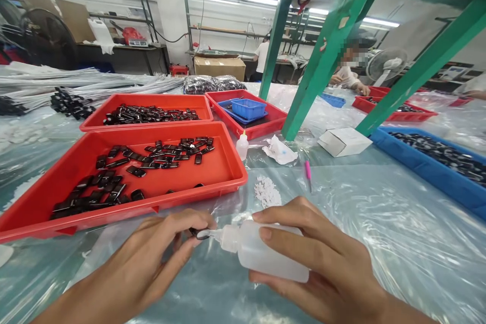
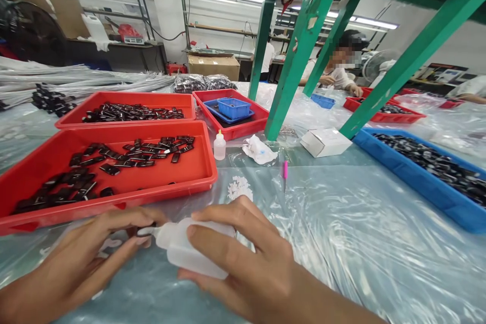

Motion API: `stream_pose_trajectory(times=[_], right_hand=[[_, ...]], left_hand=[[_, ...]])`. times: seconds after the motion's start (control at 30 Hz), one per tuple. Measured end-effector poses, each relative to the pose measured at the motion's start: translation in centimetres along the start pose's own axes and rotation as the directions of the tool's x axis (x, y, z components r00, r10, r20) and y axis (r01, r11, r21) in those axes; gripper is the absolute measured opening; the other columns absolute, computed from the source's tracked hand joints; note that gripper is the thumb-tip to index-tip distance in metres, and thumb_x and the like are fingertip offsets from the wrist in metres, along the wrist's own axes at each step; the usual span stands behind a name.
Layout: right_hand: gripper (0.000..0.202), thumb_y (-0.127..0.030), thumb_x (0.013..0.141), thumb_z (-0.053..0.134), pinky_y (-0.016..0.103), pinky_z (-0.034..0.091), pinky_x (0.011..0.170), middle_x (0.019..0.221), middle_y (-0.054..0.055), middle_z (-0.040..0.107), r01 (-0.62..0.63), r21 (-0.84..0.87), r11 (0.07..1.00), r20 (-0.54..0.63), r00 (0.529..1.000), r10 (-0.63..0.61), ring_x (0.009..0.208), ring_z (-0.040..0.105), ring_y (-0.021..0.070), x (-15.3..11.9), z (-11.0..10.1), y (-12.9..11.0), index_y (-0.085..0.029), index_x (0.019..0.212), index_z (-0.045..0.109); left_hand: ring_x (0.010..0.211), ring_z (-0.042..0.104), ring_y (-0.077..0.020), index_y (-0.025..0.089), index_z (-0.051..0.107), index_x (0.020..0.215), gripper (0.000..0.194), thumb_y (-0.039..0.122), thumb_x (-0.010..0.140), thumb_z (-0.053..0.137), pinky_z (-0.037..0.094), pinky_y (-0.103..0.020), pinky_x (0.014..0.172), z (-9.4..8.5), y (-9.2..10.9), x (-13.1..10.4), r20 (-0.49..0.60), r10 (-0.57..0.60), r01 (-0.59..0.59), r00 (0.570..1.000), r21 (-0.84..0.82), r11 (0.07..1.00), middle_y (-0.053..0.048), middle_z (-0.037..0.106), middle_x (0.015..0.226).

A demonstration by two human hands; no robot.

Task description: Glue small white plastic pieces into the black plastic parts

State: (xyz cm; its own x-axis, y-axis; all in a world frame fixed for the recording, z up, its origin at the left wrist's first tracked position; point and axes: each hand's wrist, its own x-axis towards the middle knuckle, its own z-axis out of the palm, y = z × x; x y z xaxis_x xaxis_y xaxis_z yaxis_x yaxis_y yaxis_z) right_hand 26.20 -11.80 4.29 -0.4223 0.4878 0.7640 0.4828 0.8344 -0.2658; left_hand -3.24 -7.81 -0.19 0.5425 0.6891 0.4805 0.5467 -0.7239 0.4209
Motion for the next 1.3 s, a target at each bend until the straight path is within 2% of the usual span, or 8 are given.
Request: stream_pose_trajectory(times=[0.07,0.2,0.33,0.47,0.7,1.03,1.17,1.3], right_hand=[[0.024,-0.021,0.104,0.077,0.033,0.061,0.09,0.122,0.016,0.077,-0.001,0.001,1.0,0.02,1.0,0.001,0.104,0.075,0.0187,-0.1,-0.1,-0.1,-0.012,0.124,0.066],[0.025,-0.017,0.103,0.077,0.034,0.062,0.088,0.122,0.016,0.077,0.003,-0.001,1.0,0.025,1.0,-0.003,0.104,0.075,0.0191,-0.2,-0.4,-0.3,-0.011,0.125,0.066],[0.019,-0.02,0.106,0.074,0.033,0.063,0.086,0.119,0.016,0.078,0.018,-0.026,0.999,-0.004,1.0,-0.019,0.102,0.076,0.0182,-0.2,-0.3,-0.4,-0.01,0.121,0.07],[0.016,-0.023,0.107,0.074,0.033,0.064,0.084,0.115,0.015,0.079,0.021,-0.055,0.998,-0.022,0.999,-0.023,0.101,0.077,0.0188,-0.3,0.0,-0.5,-0.012,0.118,0.071],[0.023,-0.026,0.107,0.074,0.031,0.067,0.086,0.119,0.014,0.08,-0.005,-0.066,0.998,0.033,0.999,0.008,0.102,0.077,0.0177,-0.4,-0.6,-1.0,-0.015,0.126,0.067],[0.024,-0.025,0.108,0.073,0.027,0.065,0.09,0.12,0.014,0.08,0.024,-0.063,0.998,0.088,0.996,-0.018,0.11,0.077,0.0168,-0.1,-0.9,-0.7,-0.013,0.128,0.066],[0.023,-0.021,0.106,0.075,0.028,0.066,0.085,0.118,0.013,0.08,0.034,-0.126,0.991,0.126,0.992,-0.018,0.103,0.078,0.0185,0.0,-1.5,-1.0,-0.015,0.126,0.068],[0.019,-0.017,0.106,0.073,0.026,0.065,0.081,0.121,0.01,0.079,-0.028,-0.1,0.995,0.077,0.996,0.036,0.09,0.074,0.0164,-0.2,-1.6,-1.6,-0.019,0.124,0.072]], left_hand=[[0.11,0.08,-0.011,0.039,0.057,0.139,0.026,0.047,0.118,0.044,0.061,-0.014,0.098,0.0,-0.2,-0.3,0.009,-0.012,0.012,1.0,0.01,1.0,0.007,0.08,0.126],[0.112,0.08,-0.0094,0.039,0.055,0.141,0.025,0.042,0.118,0.045,0.058,-0.011,0.101,-0.1,-0.4,-0.4,0.033,0.058,-0.059,0.998,0.026,0.998,0.007,0.08,0.126],[0.112,0.079,-0.0108,0.04,0.056,0.14,0.026,0.048,0.118,0.045,0.06,-0.014,0.1,-0.1,-0.1,-0.4,0.02,-0.003,0.003,1.0,0.024,1.0,0.007,0.08,0.126],[0.113,0.079,-0.0107,0.04,0.054,0.141,0.028,0.05,0.119,0.041,0.06,-0.015,0.099,0.0,0.0,-0.6,0.039,-0.004,0.003,0.999,0.025,1.0,0.007,0.08,0.127],[0.117,0.078,-0.0128,0.042,0.054,0.142,0.027,0.047,0.118,0.044,0.062,-0.019,0.103,-0.3,0.0,-1.1,0.075,-0.029,0.027,0.997,0.022,0.999,0.007,0.079,0.13],[0.119,0.079,-0.021,0.038,0.054,0.144,0.029,0.04,0.115,0.047,0.068,-0.031,0.1,-0.3,0.3,-1.3,0.115,-0.029,0.031,0.993,-0.021,0.999,0.0,0.079,0.131],[0.114,0.081,-0.0177,0.042,0.054,0.143,0.029,0.044,0.115,0.048,0.067,-0.028,0.101,-0.5,0.4,-1.4,0.081,-0.046,0.045,0.996,0.014,0.999,0.004,0.08,0.129],[0.12,0.08,-0.0224,0.043,0.055,0.148,0.034,0.047,0.114,0.048,0.07,-0.036,0.101,-0.8,0.3,-1.7,0.09,-0.063,0.057,0.994,0.068,0.996,0.003,0.079,0.135]])
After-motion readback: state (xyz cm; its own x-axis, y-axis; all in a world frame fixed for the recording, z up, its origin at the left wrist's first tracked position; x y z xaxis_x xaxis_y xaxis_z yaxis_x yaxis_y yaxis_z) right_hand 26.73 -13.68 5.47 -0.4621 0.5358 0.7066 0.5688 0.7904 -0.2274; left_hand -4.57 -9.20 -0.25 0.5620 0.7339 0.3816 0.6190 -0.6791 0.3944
